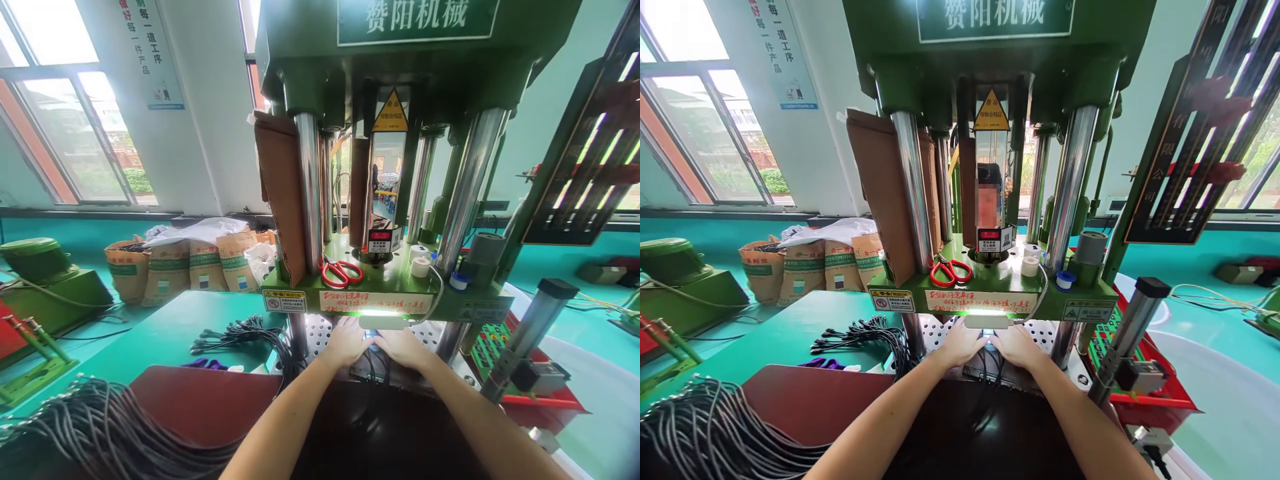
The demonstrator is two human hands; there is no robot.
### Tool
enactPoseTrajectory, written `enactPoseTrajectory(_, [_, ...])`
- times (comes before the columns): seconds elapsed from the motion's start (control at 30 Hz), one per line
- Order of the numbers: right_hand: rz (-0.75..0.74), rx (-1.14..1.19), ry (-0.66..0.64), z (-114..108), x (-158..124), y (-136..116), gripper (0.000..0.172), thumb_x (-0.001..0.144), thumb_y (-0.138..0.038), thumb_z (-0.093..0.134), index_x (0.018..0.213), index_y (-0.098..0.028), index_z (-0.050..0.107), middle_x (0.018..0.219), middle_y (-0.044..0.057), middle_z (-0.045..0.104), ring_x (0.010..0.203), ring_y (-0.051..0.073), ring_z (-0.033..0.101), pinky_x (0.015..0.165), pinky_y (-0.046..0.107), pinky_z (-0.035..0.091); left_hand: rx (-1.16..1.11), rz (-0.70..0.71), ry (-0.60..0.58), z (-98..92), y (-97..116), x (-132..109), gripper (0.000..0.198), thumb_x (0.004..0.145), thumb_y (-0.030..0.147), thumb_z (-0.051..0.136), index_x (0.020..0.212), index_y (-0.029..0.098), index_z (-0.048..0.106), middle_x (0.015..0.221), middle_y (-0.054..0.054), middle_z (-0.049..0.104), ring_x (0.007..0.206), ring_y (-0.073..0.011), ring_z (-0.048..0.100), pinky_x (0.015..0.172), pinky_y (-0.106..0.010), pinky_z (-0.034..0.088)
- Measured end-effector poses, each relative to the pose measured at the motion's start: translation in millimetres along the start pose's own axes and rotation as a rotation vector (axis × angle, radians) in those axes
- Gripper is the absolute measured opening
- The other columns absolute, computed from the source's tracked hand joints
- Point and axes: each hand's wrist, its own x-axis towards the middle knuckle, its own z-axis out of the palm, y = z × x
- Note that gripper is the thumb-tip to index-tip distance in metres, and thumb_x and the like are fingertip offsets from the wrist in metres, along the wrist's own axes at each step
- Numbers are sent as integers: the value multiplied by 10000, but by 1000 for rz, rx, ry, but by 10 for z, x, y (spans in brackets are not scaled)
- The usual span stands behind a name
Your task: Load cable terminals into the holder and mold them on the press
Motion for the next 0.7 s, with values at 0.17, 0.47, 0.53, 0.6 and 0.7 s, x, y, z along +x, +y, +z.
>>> enactPoseTrajectory(0.17, [-20, -19, -47, -30, -5, 2, 346, 880, -391, 417, 1064, -176, 617, 994, 104, 676, 923, 236, 596, 822, 316, 405, -36, 4, -80, -27, -77, 5, 465, 876, 487, 326, 1197, 202, 505, 1175, -89, 583, 1115, -210, 484, 961, -348, 337])
enactPoseTrajectory(0.47, [37, -34, -59, 79, 146, -2, 357, 895, -349, 359, 981, -176, 659, 1001, 107, 678, 950, 224, 589, 858, 311, 389, -109, -52, -149, 26, -98, 132, 404, 883, 449, 336, 1181, 251, 526, 1175, -36, 594, 1075, -192, 513, 920, -307, 375])
enactPoseTrajectory(0.53, [45, -40, -51, 77, 148, -7, 350, 892, -347, 369, 998, -181, 658, 996, 103, 682, 951, 225, 589, 859, 313, 390, -108, -59, -153, 26, -110, 129, 399, 890, 436, 325, 1180, 251, 527, 1178, -36, 593, 1087, -189, 508, 924, -308, 375])
enactPoseTrajectory(0.6, [44, -48, -43, 49, 121, -6, 354, 895, -347, 366, 1022, -180, 651, 985, 102, 686, 950, 229, 592, 859, 322, 391, -100, -77, -158, 14, -134, 94, 408, 889, 431, 328, 1187, 231, 522, 1185, -55, 588, 1099, -198, 504, 918, -322, 383])
enactPoseTrajectory(0.7, [38, -59, -40, -9, 42, 21, 378, 902, -359, 359, 1006, -151, 657, 965, 124, 689, 946, 249, 596, 858, 343, 391, -90, -102, -168, -17, -192, -3, 446, 872, 443, 368, 1230, 201, 478, 1228, -79, 557, 1130, -210, 483, 925, -345, 382])
